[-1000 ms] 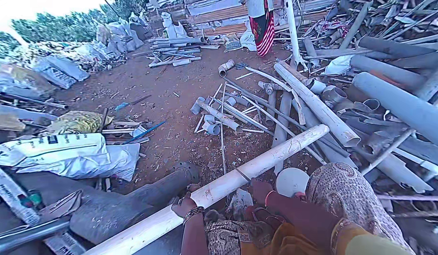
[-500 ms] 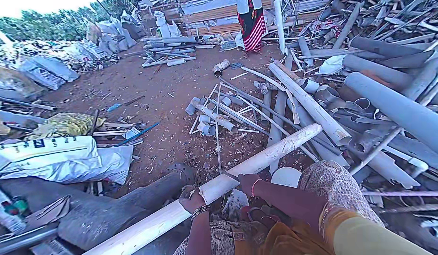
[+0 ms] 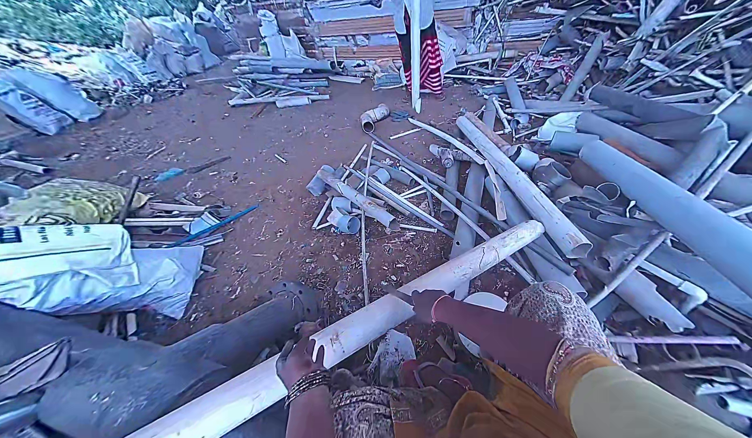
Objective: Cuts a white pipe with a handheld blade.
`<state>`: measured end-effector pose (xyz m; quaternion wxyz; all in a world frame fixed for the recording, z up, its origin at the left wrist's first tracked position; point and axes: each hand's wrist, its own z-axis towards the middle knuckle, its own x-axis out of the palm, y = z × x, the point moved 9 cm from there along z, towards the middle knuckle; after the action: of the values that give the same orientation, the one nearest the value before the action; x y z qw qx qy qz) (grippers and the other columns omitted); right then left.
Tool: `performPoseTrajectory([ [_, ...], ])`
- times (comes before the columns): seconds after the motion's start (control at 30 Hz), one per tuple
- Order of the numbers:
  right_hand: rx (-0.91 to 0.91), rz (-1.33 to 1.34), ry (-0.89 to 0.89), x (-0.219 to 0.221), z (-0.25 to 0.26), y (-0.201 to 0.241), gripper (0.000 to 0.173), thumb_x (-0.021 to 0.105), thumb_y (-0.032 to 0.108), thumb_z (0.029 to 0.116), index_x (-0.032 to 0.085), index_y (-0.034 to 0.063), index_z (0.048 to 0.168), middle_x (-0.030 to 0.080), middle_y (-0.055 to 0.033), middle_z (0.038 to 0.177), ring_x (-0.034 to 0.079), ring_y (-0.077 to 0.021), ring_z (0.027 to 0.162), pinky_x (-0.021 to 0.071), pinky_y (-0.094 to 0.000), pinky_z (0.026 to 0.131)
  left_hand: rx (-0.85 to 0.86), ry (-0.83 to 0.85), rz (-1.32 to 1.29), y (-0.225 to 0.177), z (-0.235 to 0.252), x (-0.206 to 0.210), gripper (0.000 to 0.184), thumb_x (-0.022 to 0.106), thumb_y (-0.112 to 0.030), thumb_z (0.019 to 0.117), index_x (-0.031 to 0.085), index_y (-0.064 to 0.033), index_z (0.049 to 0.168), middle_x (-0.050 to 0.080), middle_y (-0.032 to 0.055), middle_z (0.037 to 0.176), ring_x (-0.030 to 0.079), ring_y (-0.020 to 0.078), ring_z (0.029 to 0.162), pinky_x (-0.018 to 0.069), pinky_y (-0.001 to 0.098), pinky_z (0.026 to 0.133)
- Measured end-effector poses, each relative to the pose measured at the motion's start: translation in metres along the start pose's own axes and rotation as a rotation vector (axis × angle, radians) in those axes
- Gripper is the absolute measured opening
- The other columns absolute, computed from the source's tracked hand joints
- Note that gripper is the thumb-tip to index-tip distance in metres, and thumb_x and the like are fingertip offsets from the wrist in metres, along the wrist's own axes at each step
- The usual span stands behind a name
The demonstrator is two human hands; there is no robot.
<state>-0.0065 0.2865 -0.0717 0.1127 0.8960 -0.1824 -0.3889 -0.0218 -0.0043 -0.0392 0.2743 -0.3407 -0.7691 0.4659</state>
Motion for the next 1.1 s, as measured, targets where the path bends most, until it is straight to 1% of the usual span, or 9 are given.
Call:
performPoseTrajectory([
  [0.1, -0.026, -0.088, -0.011, 0.002, -0.001, 0.019, 0.048, 0.057, 0.017, 0.1026, 0.045, -0.0005, 0.145, 0.061, -0.0268, 0.136, 0.06, -0.0442, 0.127, 0.0491, -0.0641, 0.098, 0.138, 0.022, 0.139, -0.003, -0.002, 0.008, 0.058, 0.058, 0.001, 0.0997, 0.033, 0.0038, 0.152, 0.041, 0.0281, 0.152, 0.049, 0.0338, 0.131, 0.0446, 0.0521, 0.102],
  [0.33, 0.583, -0.08, -0.128, -0.065, 0.017, -0.152, 0.041, 0.062, 0.023, 0.0958, 0.063, -0.0031, 0.128, 0.062, -0.0214, 0.137, 0.06, -0.0368, 0.128, 0.0502, -0.0588, 0.098, 0.047, 0.004, 0.018, -0.014, 0.003, -0.036, 0.052, 0.05, -0.007, 0.1051, 0.033, -0.0028, 0.154, 0.038, 0.0245, 0.156, 0.048, 0.0325, 0.134, 0.044, 0.0504, 0.102],
  [0.4, 0.494, -0.106, -0.105, -0.054, 0.021, -0.117, 0.04, 0.064, 0.02, 0.0955, 0.063, -0.0038, 0.127, 0.062, -0.0218, 0.136, 0.061, -0.037, 0.127, 0.0508, -0.0585, 0.097, -0.017, -0.009, -0.043, -0.008, 0.012, -0.031, 0.05, 0.048, -0.009, 0.1063, 0.034, -0.0055, 0.154, 0.037, 0.0218, 0.158, 0.048, 0.0323, 0.136, 0.0444, 0.0498, 0.103],
  [0.57, -0.108, -0.161, 0.006, 0.007, 0.003, 0.093, 0.043, 0.058, 0.006, 0.0991, 0.052, -0.0022, 0.141, 0.061, -0.0274, 0.134, 0.061, -0.0444, 0.125, 0.0497, -0.0646, 0.096, 0.019, 0.053, 0.069, 0.0, 0.005, 0.013, 0.05, 0.051, -0.005, 0.1045, 0.035, 0.0, 0.151, 0.045, 0.0262, 0.15, 0.054, 0.0328, 0.127, 0.0463, 0.0506, 0.099],
  [0.67, -0.134, -0.161, -0.017, 0.016, 0.005, 0.123, 0.039, 0.054, 0.001, 0.0999, 0.053, -0.0016, 0.138, 0.063, -0.0274, 0.132, 0.062, -0.0455, 0.123, 0.0518, -0.0637, 0.093, 0.087, 0.047, 0.149, -0.003, 0.004, 0.008, 0.053, 0.056, -0.001, 0.1014, 0.035, 0.0025, 0.15, 0.048, 0.0266, 0.144, 0.055, 0.0306, 0.119, 0.0476, 0.0486, 0.095],
  [0.73, 0.07, -0.187, -0.025, -0.005, 0.021, 0.071, 0.035, 0.05, 0.001, 0.1022, 0.055, -0.0078, 0.136, 0.059, -0.0285, 0.137, 0.058, -0.0441, 0.128, 0.0505, -0.0605, 0.097, 0.078, 0.031, 0.129, -0.011, 0.006, -0.012, 0.053, 0.055, -0.002, 0.1027, 0.033, 0.0014, 0.151, 0.044, 0.0263, 0.149, 0.053, 0.0303, 0.124, 0.046, 0.0475, 0.098],
  [0.83, 0.595, -0.148, -0.126, -0.05, 0.046, -0.094, 0.033, 0.042, 0.008, 0.106, 0.058, -0.0079, 0.131, 0.06, -0.0209, 0.134, 0.061, -0.0306, 0.126, 0.0502, -0.045, 0.098, 0.02, -0.001, 0.007, -0.015, 0.017, -0.042, 0.052, 0.047, -0.007, 0.106, 0.031, -0.0038, 0.155, 0.037, 0.0238, 0.157, 0.048, 0.0315, 0.133, 0.044, 0.0483, 0.101],
  [0.93, 0.779, -0.074, -0.214, -0.067, 0.022, -0.191, 0.033, 0.05, 0.013, 0.1026, 0.061, -0.0055, 0.128, 0.063, -0.0207, 0.133, 0.062, -0.0335, 0.125, 0.0526, -0.0506, 0.096, -0.075, -0.009, -0.117, -0.01, 0.029, -0.048, 0.048, 0.042, -0.014, 0.1088, 0.033, -0.0062, 0.155, 0.034, 0.0181, 0.161, 0.044, 0.0295, 0.142, 0.0425, 0.0466, 0.108],
  [1.1, 0.242, -0.107, -0.074, -0.007, -0.002, -0.044, 0.045, 0.056, 0.006, 0.0981, 0.045, 0.0002, 0.142, 0.063, -0.0264, 0.131, 0.063, -0.0435, 0.122, 0.0524, -0.061, 0.094, -0.08, -0.009, -0.113, -0.007, 0.035, -0.009, 0.047, 0.044, -0.013, 0.1078, 0.036, -0.0034, 0.153, 0.039, 0.02, 0.158, 0.047, 0.0295, 0.139, 0.0437, 0.0463, 0.107],
])
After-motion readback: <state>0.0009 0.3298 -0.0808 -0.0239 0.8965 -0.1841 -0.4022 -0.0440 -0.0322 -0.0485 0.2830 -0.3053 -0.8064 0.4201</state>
